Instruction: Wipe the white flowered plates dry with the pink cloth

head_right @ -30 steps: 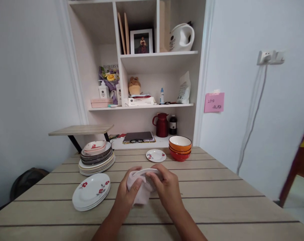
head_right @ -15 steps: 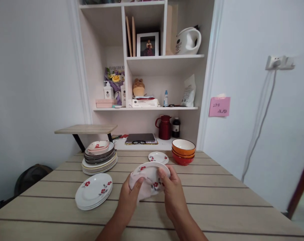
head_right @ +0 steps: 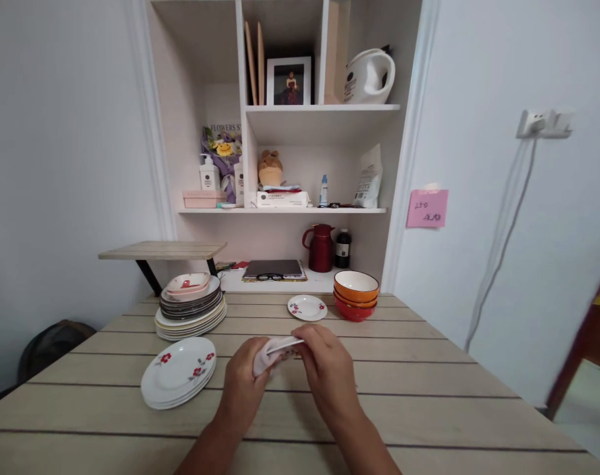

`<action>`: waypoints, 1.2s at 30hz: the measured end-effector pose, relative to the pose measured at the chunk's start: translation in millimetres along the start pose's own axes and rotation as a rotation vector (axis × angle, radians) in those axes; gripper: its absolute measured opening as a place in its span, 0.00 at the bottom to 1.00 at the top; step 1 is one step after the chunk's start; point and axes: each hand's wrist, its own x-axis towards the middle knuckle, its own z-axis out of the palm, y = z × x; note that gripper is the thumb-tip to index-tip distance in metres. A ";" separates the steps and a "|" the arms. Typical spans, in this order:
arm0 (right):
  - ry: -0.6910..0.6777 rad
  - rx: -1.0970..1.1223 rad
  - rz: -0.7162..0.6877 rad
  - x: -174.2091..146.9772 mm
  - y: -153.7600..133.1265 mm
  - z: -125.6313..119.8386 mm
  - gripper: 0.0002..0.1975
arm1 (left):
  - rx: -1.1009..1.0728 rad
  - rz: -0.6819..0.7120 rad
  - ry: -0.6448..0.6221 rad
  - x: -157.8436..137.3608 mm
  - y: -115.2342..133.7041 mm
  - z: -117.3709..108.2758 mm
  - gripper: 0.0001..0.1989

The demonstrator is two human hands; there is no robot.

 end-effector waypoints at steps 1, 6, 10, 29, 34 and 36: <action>-0.018 0.038 0.020 0.0 -1.4 0.1 0.09 | -0.041 -0.028 0.000 0.8 1.8 -0.6 0.09; 0.012 0.365 0.285 -1.0 -6.7 10.6 0.09 | -0.292 -0.297 0.054 5.0 8.2 0.3 0.13; 0.158 0.703 0.522 -2.9 -4.6 20.9 0.11 | -0.429 -0.399 0.073 5.0 9.6 5.0 0.17; -0.002 -0.003 -0.076 -2.1 -3.6 8.5 0.10 | 0.134 0.194 0.075 -0.6 -8.7 3.9 0.06; -0.011 0.292 0.185 -1.7 -5.7 9.3 0.06 | -0.137 -0.127 0.079 2.1 -2.1 3.5 0.09; 0.022 0.430 0.327 -1.8 -5.3 10.6 0.06 | -0.245 -0.228 0.066 3.2 0.0 4.8 0.11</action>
